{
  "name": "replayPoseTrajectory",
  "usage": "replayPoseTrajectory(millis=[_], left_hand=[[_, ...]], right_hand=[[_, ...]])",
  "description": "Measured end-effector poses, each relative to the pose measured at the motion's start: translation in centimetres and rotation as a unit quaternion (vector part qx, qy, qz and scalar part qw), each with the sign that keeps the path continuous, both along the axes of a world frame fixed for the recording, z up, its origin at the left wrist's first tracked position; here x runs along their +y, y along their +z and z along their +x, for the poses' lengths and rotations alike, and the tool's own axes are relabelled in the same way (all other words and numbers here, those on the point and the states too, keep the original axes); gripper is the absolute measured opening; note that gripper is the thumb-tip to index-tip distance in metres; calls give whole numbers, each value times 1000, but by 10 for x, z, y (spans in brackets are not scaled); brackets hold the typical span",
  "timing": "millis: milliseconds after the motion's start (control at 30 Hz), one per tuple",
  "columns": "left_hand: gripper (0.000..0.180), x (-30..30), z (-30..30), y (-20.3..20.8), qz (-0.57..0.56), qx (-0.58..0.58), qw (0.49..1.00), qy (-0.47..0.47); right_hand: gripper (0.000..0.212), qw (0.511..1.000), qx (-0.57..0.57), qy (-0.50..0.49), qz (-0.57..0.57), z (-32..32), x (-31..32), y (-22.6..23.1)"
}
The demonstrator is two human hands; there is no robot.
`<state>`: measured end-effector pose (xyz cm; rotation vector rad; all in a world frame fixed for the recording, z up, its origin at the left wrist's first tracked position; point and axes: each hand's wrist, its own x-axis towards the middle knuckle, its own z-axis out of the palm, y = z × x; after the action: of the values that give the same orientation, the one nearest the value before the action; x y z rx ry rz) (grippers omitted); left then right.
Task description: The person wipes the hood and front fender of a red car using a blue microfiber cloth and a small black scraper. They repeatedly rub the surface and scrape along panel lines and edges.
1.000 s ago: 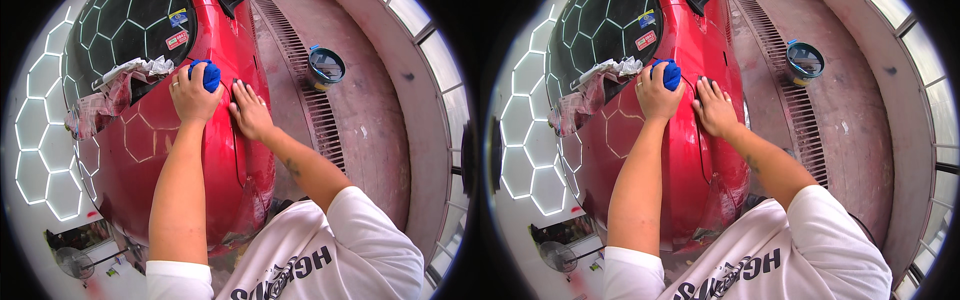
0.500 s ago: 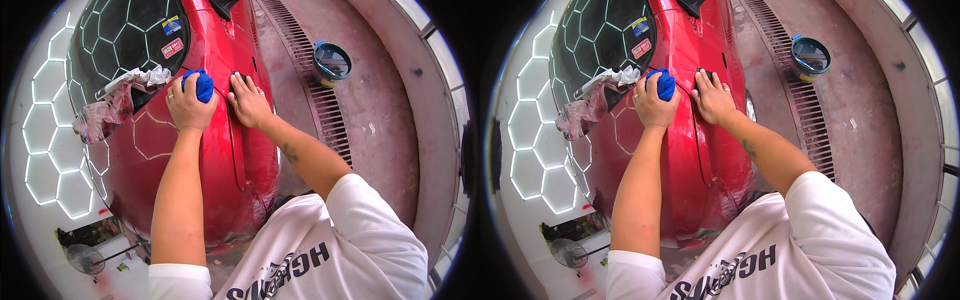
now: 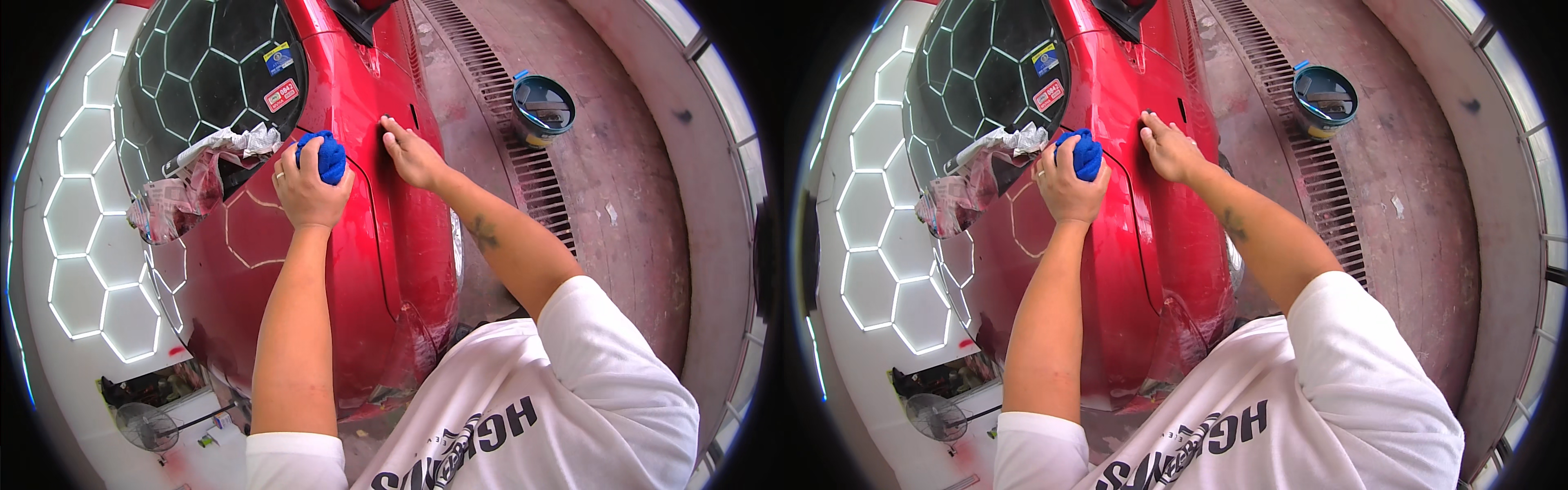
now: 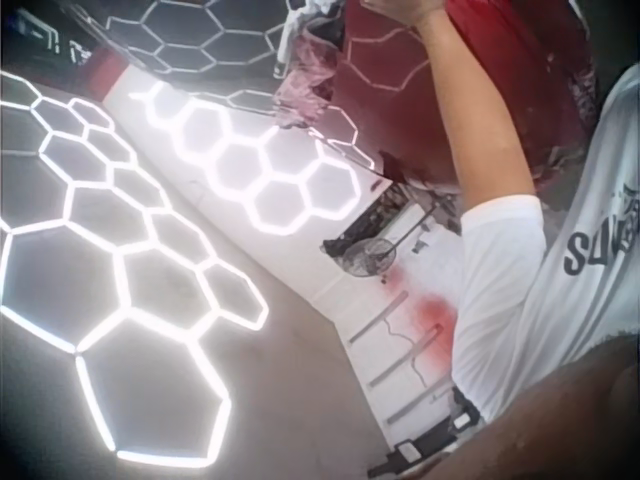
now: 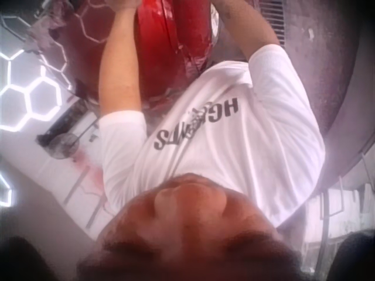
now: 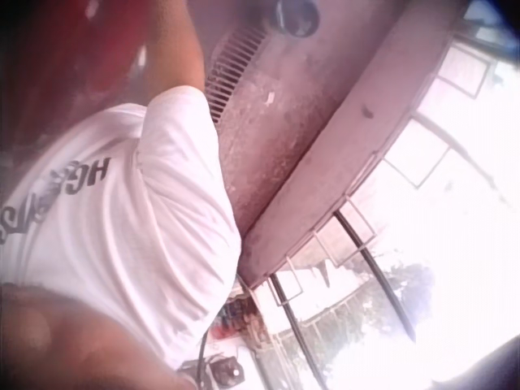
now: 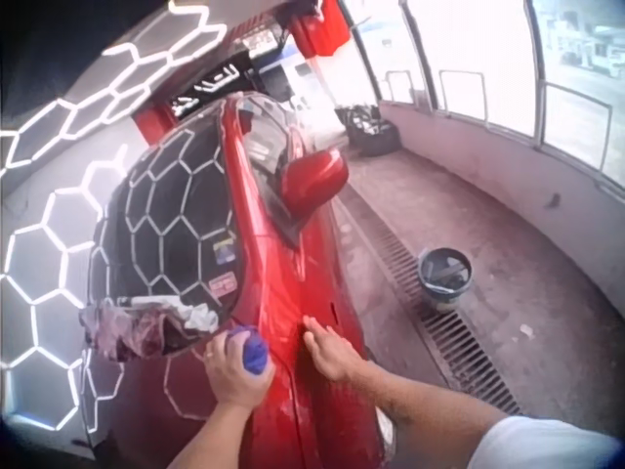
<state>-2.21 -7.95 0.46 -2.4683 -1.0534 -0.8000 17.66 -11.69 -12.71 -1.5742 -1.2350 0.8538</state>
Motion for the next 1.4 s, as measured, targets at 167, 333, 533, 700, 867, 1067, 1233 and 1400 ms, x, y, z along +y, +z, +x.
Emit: replayPoseTrajectory(millis=[167, 333, 533, 700, 867, 1067, 1233, 1400], left_hand=[[70, 0, -13, -8, -18, -6, 1000, 12], [69, 1, -9, -1, -8, -2, 1000, 3], [68, 1, -14, -4, -9, -3, 1000, 10], [68, -1, -7, -2, -13, -3, 1000, 6], [69, -1, -13, -4, -13, -10, 1000, 15], [70, 1, -9, -1, -18, -7, 1000, 7], [70, -1, -12, -3, -23, -11, 1000, 11], [70, 1, -9, -2, -23, -9, 1000, 4]], right_hand=[[61, 989, -140, -15, 42, -14, -45, 32], [61, 974, -216, 3, 75, -68, -76, 14], [66, 959, -275, 58, 47, -95, -141, 9], [64, 972, -211, -23, 101, -68, -60, 17], [66, 959, -271, 84, 29, -88, -139, 12], [66, 967, -246, 27, 63, -68, -73, 26], [67, 957, -266, 114, -2, -87, -151, 13], [63, 965, -256, 32, 54, -51, -54, 31]])
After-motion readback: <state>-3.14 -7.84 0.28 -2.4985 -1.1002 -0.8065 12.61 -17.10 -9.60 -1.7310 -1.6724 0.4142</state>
